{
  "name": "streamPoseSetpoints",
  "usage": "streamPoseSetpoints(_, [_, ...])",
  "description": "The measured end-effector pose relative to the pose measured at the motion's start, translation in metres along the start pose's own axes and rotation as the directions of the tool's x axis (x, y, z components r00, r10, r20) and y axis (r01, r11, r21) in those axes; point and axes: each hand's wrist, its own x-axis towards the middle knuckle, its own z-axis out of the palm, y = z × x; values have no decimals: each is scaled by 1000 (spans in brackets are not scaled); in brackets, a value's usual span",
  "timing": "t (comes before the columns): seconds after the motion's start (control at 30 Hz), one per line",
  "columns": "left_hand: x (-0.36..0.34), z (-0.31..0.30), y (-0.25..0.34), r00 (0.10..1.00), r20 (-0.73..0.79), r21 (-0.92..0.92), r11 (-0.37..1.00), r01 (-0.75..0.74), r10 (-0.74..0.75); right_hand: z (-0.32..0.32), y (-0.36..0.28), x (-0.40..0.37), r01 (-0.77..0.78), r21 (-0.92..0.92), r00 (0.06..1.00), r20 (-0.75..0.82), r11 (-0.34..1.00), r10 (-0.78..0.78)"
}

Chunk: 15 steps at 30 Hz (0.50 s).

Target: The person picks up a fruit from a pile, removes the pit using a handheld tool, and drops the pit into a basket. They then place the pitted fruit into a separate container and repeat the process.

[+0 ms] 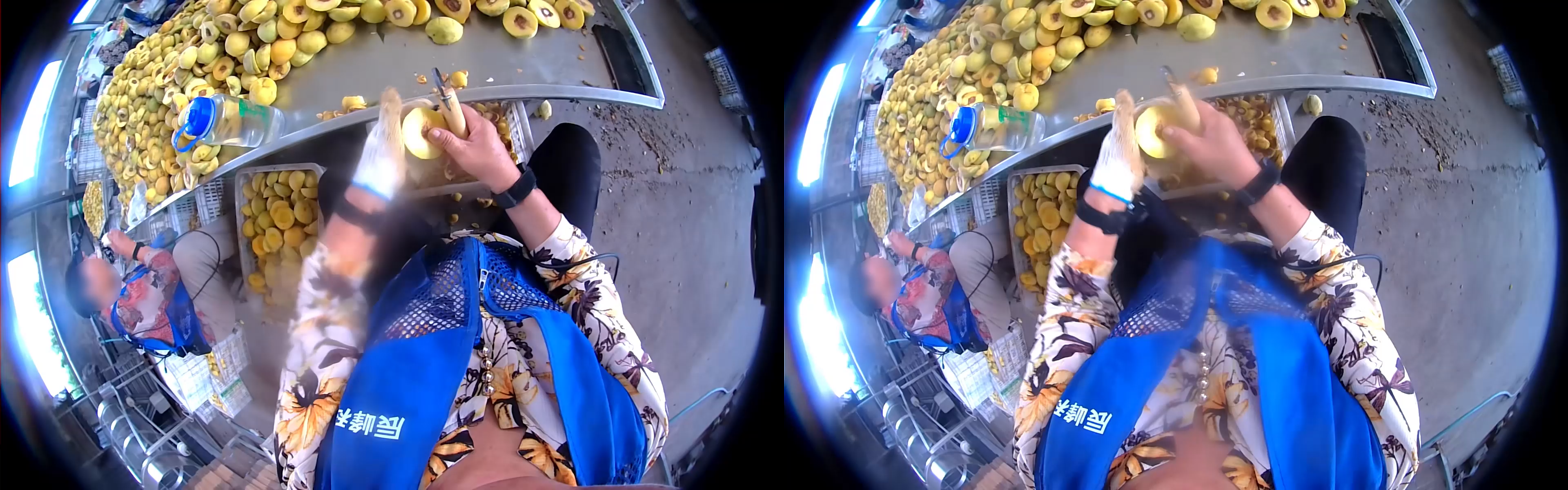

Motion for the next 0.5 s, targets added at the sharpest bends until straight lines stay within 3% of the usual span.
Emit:
streamPoseSetpoints(0.03, [4, 2, -22, 981, -78, -65, 981, -181, 176, 6, 5, -2, -30, 42, 999, -32, 999, 31])
streamPoseSetpoints(0.1, [-3, 14, -38, 963, -160, -398, 879, -263, 216, 18, 15, -5, -80, 132, 991, -95, 988, 93])
streamPoseSetpoints(0.17, [3, 10, -70, 917, -219, -226, 897, -381, 335, 27, 13, -8, -179, 234, 971, -116, 956, 210])
streamPoseSetpoints(0.2, [6, 4, -83, 905, -288, -151, 918, -367, 314, 25, 3, -12, -347, 166, 930, -62, 923, 361])
streamPoseSetpoints(0.23, [9, 1, -84, 922, -296, -216, 922, -320, 251, 27, 5, -15, -276, -37, 955, -126, 960, 270])
streamPoseSetpoints(0.3, [15, -8, -83, 948, -296, -342, 913, -223, 120, 28, 8, -24, -130, -437, 981, -186, 890, 52])
streamPoseSetpoints(0.33, [17, -11, -80, 944, -315, -361, 906, -218, 102, 23, -20, -31, -71, -449, 997, -52, 891, 53])
streamPoseSetpoints(0.4, [12, -11, -69, 942, -302, -275, 933, -232, 145, 23, -16, -43, -66, -530, 994, 40, 845, 103])
streamPoseSetpoints(0.5, [12, -11, -65, 946, -258, -219, 942, -256, 197, 19, -14, -52, -95, -555, 986, 65, 827, 157])
